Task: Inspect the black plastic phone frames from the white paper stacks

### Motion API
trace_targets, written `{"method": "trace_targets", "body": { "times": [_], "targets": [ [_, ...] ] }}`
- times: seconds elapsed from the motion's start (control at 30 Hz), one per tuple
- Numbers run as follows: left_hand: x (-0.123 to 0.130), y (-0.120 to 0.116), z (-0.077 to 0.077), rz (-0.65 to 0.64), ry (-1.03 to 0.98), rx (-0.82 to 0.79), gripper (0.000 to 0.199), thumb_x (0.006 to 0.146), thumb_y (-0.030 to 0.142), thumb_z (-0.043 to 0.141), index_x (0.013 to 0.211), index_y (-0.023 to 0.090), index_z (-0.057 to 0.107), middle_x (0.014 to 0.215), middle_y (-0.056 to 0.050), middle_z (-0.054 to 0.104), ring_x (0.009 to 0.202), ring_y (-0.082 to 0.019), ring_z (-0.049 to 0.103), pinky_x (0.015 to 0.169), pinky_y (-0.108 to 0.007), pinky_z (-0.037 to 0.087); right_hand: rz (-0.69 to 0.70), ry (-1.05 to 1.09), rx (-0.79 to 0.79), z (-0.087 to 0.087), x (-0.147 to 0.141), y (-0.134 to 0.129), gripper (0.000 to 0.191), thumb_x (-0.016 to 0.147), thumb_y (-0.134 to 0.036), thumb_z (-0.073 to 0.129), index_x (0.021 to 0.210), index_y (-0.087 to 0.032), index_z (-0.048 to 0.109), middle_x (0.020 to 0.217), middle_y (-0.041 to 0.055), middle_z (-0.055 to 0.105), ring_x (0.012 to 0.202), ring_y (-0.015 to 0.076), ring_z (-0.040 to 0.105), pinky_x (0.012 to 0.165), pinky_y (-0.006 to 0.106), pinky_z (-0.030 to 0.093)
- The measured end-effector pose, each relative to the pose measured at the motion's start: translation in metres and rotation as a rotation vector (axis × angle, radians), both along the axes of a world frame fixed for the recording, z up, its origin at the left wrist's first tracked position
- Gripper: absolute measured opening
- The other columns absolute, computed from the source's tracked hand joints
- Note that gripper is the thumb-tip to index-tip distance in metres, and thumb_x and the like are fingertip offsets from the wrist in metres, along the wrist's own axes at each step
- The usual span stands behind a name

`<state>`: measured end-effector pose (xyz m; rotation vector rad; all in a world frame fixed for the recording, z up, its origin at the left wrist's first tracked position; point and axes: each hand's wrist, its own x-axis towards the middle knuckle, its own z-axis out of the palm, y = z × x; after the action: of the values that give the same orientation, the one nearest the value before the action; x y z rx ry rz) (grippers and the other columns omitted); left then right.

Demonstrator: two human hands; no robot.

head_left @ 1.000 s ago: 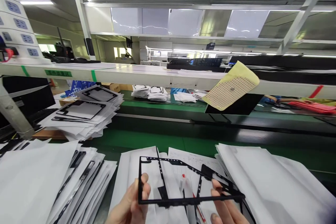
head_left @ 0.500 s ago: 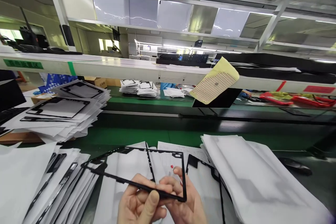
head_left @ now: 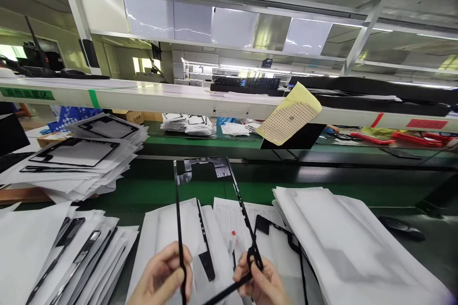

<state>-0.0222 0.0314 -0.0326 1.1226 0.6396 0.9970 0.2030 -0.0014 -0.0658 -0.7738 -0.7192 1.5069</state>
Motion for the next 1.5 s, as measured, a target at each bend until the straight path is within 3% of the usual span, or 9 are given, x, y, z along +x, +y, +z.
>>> {"method": "trace_targets", "body": {
  "times": [0.4,0.57,0.67,0.77,0.9,1.0,1.13,1.27,1.5],
  "targets": [
    [-0.004,0.018,-0.023,0.307,0.066,-0.083,0.040,0.081,0.045,0.067,0.110,0.018,0.066,0.064,0.000,0.061,0.054,-0.013,0.055,0.058,-0.026,0.044,-0.156,-0.237,0.060,-0.004,-0.007,0.005,0.041,0.084,-0.056,0.064,0.088,-0.016,0.072,0.078,0.0123,0.075,0.077,0.0240,0.070,0.069,0.031,0.053],
    [0.014,0.018,-0.028,0.636,0.228,-0.033,0.059,0.074,0.048,0.075,0.125,0.023,0.059,0.130,-0.010,0.061,0.120,-0.025,0.055,0.102,-0.031,0.039,-0.570,-0.715,0.302,-0.020,-0.025,0.007,0.028,0.094,-0.040,0.054,0.104,-0.022,0.073,0.090,0.0106,0.076,0.087,0.0275,0.070,0.086,0.041,0.054],
    [0.026,0.007,-0.022,0.461,0.067,0.012,0.058,0.079,0.047,0.070,0.132,0.029,0.054,0.142,-0.006,0.052,0.129,-0.024,0.048,0.105,-0.030,0.037,-0.736,-1.090,0.640,-0.031,-0.048,0.007,0.030,0.092,-0.018,0.052,0.116,-0.026,0.070,0.100,0.0109,0.074,0.095,0.0289,0.067,0.087,0.045,0.054],
    [0.026,-0.001,-0.011,0.258,-0.070,-0.053,0.037,0.084,0.046,0.064,0.113,0.023,0.065,0.103,-0.008,0.071,0.097,-0.021,0.064,0.088,-0.029,0.047,-0.729,-1.373,0.806,-0.039,-0.068,0.006,0.037,0.088,-0.010,0.053,0.118,-0.025,0.068,0.092,0.0107,0.072,0.084,0.0263,0.066,0.085,0.047,0.054],
    [0.008,0.003,-0.003,0.082,-0.189,-0.146,0.029,0.091,0.043,0.054,0.099,0.017,0.063,0.067,-0.004,0.065,0.073,-0.017,0.061,0.077,-0.029,0.047,-0.576,-1.305,0.968,-0.044,-0.067,0.004,0.037,0.090,-0.034,0.059,0.126,-0.026,0.063,0.092,0.0111,0.069,0.081,0.0257,0.065,0.078,0.043,0.056],
    [-0.008,0.008,-0.009,-0.141,-0.269,-0.157,0.024,0.094,0.038,0.050,0.095,0.016,0.060,0.067,-0.005,0.068,0.068,-0.018,0.067,0.083,-0.035,0.048,-0.553,-1.041,0.770,-0.039,-0.049,0.001,0.052,0.082,-0.064,0.059,0.119,-0.029,0.066,0.121,0.0131,0.063,0.111,0.0345,0.059,0.093,0.046,0.049],
    [-0.017,0.013,-0.025,-0.362,-0.294,-0.152,0.030,0.093,0.043,0.050,0.082,0.015,0.057,0.044,0.001,0.056,0.036,-0.012,0.054,0.059,-0.029,0.051,-0.556,-0.623,0.248,-0.019,-0.023,0.005,0.053,0.088,-0.058,0.057,0.133,-0.032,0.055,0.142,0.0057,0.052,0.132,0.0302,0.046,0.106,0.039,0.039],
    [-0.011,0.018,-0.030,-0.400,-0.210,-0.199,0.031,0.090,0.042,0.055,0.094,0.013,0.064,0.043,0.002,0.054,0.028,-0.009,0.043,0.046,-0.026,0.047,-0.261,-0.374,-0.040,-0.006,-0.005,0.016,0.053,0.083,-0.059,0.065,0.116,-0.018,0.064,0.084,0.0074,0.073,0.063,0.0171,0.064,0.063,0.028,0.050],
    [-0.005,0.032,-0.030,0.017,-0.105,-0.302,0.037,0.091,0.036,0.058,0.126,0.024,0.060,0.129,-0.011,0.063,0.117,-0.023,0.060,0.102,-0.039,0.042,-0.291,-0.257,-0.027,-0.017,0.007,0.036,0.049,0.071,-0.053,0.079,0.097,-0.013,0.068,0.068,0.0032,0.068,0.053,0.0117,0.055,0.057,0.024,0.045]
  ]
}}
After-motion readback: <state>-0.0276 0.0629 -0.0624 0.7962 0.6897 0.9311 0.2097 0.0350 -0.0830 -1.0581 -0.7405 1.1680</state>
